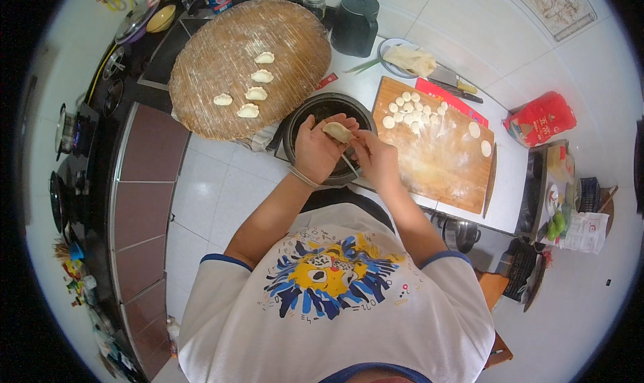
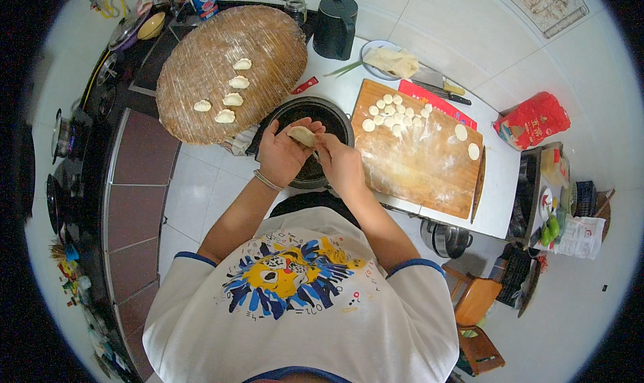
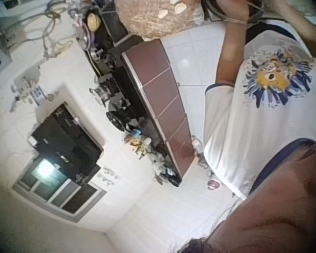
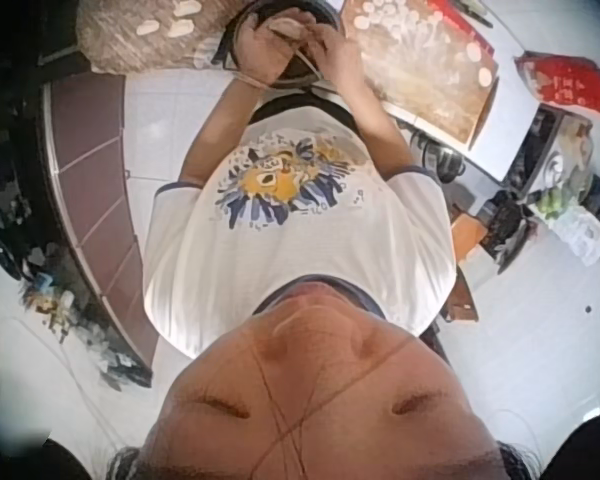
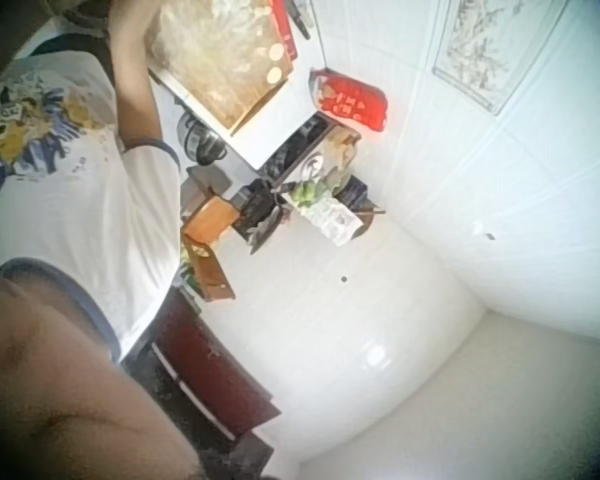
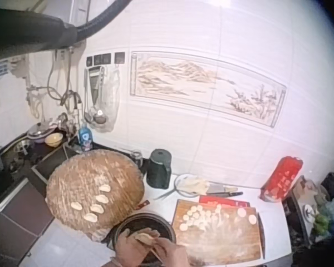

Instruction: The person fills small dough circles with a green mixture from a pot, folds them into dumplings, and places them on a woven tray. They also roll out additional dough circles using a rolling pin on a floured wooden board.

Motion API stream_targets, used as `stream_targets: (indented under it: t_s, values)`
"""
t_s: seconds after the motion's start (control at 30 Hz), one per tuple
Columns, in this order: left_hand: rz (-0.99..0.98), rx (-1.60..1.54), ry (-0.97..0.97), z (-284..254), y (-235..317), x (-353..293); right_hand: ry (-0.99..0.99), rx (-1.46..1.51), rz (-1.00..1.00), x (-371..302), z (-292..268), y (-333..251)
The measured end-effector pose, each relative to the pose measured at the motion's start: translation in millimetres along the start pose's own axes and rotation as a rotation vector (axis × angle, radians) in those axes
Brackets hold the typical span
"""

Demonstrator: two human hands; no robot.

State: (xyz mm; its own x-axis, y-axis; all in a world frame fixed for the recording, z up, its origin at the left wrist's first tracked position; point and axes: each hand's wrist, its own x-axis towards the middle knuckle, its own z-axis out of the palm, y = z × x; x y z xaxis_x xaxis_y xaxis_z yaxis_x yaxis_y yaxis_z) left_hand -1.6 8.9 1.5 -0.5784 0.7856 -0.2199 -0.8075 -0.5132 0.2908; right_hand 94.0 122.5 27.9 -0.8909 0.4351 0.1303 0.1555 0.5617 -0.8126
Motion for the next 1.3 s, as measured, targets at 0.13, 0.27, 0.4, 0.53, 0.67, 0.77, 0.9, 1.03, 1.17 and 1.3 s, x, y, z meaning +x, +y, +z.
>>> stream_targets:
  t_s: [0.13,0.27,0.4,0.53,0.67,0.77,0.9,1.03,1.17,1.3]
  values:
    - [-0.034,-0.006,0.02,6,7,-4,0.009,0.02,-0.184,-3,-12,-4]
    - [-0.094,-0.035,-0.033,6,10,-6,-0.009,0.048,-0.298,6,-21,0]
    - [-0.133,-0.051,-0.065,6,9,-8,-0.029,0.06,-0.365,10,-22,3]
    - [-0.137,-0.022,-0.082,3,3,-7,-0.009,0.07,-0.387,8,-21,4]
    - [-0.066,0.121,0.054,13,-8,-9,0.033,0.039,-0.167,2,-13,3]
    - [-0.015,0.189,0.096,14,-13,-8,0.076,-0.02,-0.132,-1,-7,7]
    - [-0.033,0.15,0.098,9,-6,-3,0.001,-0.125,-0.087,-5,-14,0]
    - [-0.097,0.155,0.054,16,4,-5,-0.067,-0.045,-0.206,-1,-36,-10]
    - [-0.169,0.161,0.061,13,4,-3,-0.042,-0.05,-0.474,8,-37,4]
    - [-0.197,0.143,0.063,16,1,-4,-0.036,-0.026,-0.474,10,-32,11]
